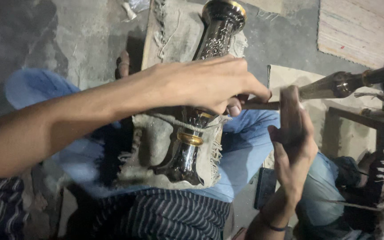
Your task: The person sits cross-legged on the floor with an engraved brass vase held between their legs and a cloth pad. They hold a steel punch against the vase surface and repeatedly strike it with a wooden mallet to chase the decorative pattern, repositioning the punch around the vase, then set the punch down and rotate the vase with both hands.
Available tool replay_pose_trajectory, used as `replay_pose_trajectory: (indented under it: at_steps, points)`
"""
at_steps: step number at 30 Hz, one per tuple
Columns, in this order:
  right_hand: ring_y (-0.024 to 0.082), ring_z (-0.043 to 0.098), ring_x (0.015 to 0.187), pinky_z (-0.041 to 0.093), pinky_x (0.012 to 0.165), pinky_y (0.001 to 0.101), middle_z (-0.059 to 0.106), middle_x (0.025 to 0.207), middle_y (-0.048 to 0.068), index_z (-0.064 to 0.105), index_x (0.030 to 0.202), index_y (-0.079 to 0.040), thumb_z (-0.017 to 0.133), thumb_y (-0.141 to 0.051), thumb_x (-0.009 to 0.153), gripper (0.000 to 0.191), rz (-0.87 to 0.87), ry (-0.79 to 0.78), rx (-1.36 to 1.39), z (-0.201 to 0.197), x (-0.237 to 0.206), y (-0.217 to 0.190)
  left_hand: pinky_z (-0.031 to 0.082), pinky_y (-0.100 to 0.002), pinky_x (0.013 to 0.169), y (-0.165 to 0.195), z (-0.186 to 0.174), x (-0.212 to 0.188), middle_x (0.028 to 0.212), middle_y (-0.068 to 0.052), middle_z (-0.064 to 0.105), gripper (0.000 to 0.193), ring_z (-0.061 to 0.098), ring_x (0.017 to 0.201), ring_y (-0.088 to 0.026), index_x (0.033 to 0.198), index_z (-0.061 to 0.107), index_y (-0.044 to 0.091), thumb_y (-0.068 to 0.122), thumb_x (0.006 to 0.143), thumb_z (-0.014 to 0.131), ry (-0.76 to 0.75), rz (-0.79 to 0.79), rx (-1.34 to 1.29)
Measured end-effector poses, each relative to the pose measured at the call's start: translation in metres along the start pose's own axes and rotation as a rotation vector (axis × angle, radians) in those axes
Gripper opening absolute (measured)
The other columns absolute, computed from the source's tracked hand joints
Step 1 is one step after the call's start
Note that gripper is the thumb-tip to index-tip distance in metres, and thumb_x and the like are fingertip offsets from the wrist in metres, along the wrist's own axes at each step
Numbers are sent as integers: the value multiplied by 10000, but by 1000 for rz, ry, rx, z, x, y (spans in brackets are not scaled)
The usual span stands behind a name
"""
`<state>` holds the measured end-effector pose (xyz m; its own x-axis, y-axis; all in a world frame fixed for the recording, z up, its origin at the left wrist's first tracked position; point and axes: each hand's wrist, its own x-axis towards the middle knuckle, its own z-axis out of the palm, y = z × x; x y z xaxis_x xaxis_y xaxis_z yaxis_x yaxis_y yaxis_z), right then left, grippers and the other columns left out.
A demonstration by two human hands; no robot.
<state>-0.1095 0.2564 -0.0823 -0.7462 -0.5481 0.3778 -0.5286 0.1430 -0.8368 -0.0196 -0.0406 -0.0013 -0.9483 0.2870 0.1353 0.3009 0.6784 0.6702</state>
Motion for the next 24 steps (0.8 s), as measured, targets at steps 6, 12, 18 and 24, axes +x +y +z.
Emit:
replay_pose_trajectory:
  at_steps: [6,12,18,24]
  points:
    - [141,573,946,564,946,321,588,1095,75,367,1623,-38,589,184,935,756,33,66,-21,2,-29,18,523,-368,579,2,-3,8,713,-55,710,550,666,642,-163,1311,649,171,100,785,789,-147,-30,27]
    - [153,574,819,520,799,298,607,955,88,484,1272,-45,689,169,1032,381,142,47,-13,6,-40,23,532,-344,608,6,-10,9,785,-50,767,502,683,656,-128,1268,685,123,60,778,779,-150,91,6]
    - [166,639,814,503,696,277,670,1022,99,280,1572,-40,739,71,903,819,330,177,113,20,-35,12,568,-371,631,-1,-17,5,885,-101,787,502,729,711,-145,1309,638,82,62,819,749,-53,87,-101]
    - [161,659,884,548,779,275,651,1035,91,216,1621,-82,745,56,966,854,156,192,97,3,-17,-5,574,-383,633,-4,-15,16,939,-84,772,578,727,753,-167,1341,605,120,133,791,783,-157,56,-100]
